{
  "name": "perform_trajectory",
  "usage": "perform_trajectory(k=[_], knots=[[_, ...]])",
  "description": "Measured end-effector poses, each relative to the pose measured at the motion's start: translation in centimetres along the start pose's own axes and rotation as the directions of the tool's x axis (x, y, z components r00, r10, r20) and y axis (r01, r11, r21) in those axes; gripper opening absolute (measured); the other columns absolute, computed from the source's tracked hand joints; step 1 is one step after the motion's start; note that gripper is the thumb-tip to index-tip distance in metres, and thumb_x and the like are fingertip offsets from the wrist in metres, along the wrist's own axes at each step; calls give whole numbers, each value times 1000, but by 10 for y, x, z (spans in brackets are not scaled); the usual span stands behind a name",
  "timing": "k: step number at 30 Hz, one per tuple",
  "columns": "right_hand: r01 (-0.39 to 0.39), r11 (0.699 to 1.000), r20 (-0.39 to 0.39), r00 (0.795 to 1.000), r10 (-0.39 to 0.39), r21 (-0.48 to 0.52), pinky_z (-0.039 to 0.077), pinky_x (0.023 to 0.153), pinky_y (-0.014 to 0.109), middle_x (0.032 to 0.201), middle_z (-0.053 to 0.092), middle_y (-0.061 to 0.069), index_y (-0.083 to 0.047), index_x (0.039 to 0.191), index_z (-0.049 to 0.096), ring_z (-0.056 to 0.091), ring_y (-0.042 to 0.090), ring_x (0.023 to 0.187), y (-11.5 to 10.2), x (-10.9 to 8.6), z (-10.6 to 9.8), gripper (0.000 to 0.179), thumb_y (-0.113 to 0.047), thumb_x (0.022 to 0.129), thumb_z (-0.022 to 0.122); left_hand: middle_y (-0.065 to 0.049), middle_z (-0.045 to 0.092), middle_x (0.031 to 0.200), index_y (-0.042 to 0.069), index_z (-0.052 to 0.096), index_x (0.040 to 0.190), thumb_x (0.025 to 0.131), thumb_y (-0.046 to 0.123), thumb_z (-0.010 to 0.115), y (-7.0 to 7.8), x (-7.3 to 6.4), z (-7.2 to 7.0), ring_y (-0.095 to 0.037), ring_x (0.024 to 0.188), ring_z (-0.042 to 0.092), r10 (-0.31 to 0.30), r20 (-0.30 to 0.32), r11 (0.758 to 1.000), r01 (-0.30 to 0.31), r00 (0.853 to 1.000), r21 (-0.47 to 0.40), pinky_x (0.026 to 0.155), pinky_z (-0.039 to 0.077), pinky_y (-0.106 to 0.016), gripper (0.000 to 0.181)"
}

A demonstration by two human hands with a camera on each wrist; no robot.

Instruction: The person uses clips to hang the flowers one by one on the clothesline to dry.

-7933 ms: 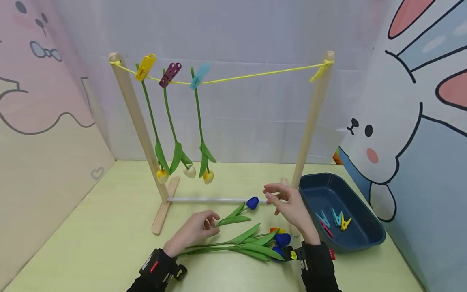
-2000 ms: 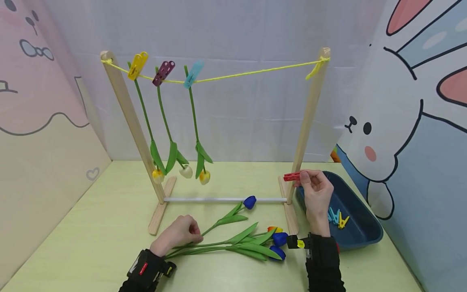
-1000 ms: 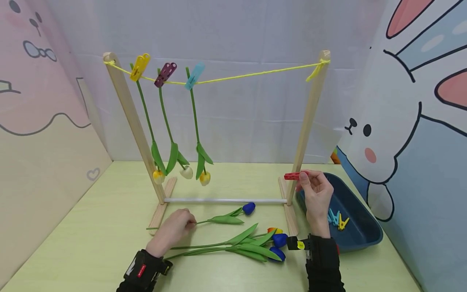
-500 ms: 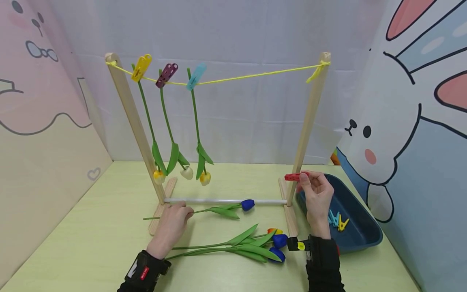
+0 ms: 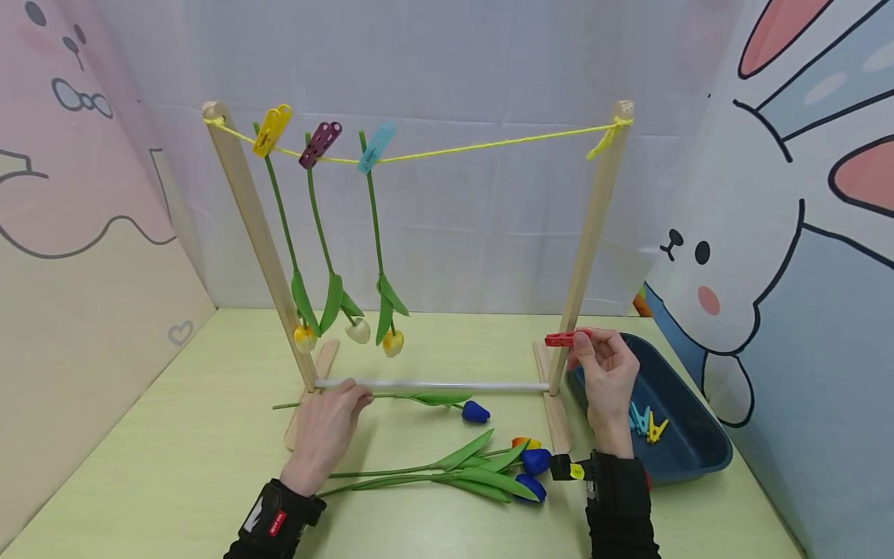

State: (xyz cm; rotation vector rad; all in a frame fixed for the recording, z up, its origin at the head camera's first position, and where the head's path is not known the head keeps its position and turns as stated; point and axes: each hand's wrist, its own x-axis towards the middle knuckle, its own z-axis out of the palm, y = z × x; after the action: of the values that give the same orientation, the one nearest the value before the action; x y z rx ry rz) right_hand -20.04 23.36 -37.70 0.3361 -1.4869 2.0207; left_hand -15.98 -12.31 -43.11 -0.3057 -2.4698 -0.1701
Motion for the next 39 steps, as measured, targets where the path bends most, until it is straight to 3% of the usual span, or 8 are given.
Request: perform_trajectory(k=[6,12,17,20,25,31,36,39], knots=[[2,1000,5,1000,-2,5,54,58,17,73,69,0,-1,96,68,59,11,59,0,0,0,11,5,97,59,5,65,70,16,76,84,86,24,77,-1,1,-1,-5,44,30,-6,-63,1000,4,998,-27,43,16,-18,8],[12,1000,14,1000,-12,5,54,58,17,74,70,3,-1,96,68,59,11,59,1,0,-1,12,5,98,58,6,58,55,17,76,87,84,26,78,-4,2,-1,-1,44,18,6,-152,999,-12,988,-34,46,9,-18,9],[19,1000,12,1000,-19,-9,54,58,17,75,69,2,-1,96,67,58,11,59,1,0,-2,11,5,98,58,6,56,51,17,76,87,84,27,78,-5,3,-1,-1,46,13,13,-215,998,-25,977,-56,47,7,-16,10],[16,1000,9,1000,-16,-17,53,58,16,75,69,2,-1,97,67,58,11,59,1,0,-2,11,5,98,58,5,57,50,16,77,87,82,26,79,-7,5,-1,-1,44,15,28,-278,997,-48,960,-64,47,8,-15,12],[1,1000,4,1000,-1,-22,54,58,16,74,69,1,-3,96,68,58,11,58,0,-1,-1,12,4,98,58,1,71,61,12,78,87,79,21,82,-7,8,-2,-4,36,36,18,-350,985,-77,937,-155,46,10,-11,14],[5,1000,9,1000,-5,-15,53,58,16,73,69,-1,-4,95,68,57,11,57,0,-1,-1,13,5,98,58,-2,77,74,10,76,90,81,12,81,-5,10,-6,-7,43,56,-36,-352,934,-93,935,-345,44,18,-8,10],[3,1000,11,1000,-3,-20,54,59,16,73,69,-3,-5,95,68,57,11,56,0,-1,-1,14,5,98,58,-5,79,81,8,75,92,82,7,80,-3,11,-9,-18,67,75,-104,-318,873,-67,942,-483,46,35,-9,12],[1,1000,7,1000,-1,-27,54,60,15,73,69,-2,-5,95,68,56,12,56,0,-1,-1,14,5,98,58,-7,79,82,6,75,94,82,4,80,-2,11,-10,-17,64,74,-147,-299,821,-52,943,-568,46,40,-10,14]])
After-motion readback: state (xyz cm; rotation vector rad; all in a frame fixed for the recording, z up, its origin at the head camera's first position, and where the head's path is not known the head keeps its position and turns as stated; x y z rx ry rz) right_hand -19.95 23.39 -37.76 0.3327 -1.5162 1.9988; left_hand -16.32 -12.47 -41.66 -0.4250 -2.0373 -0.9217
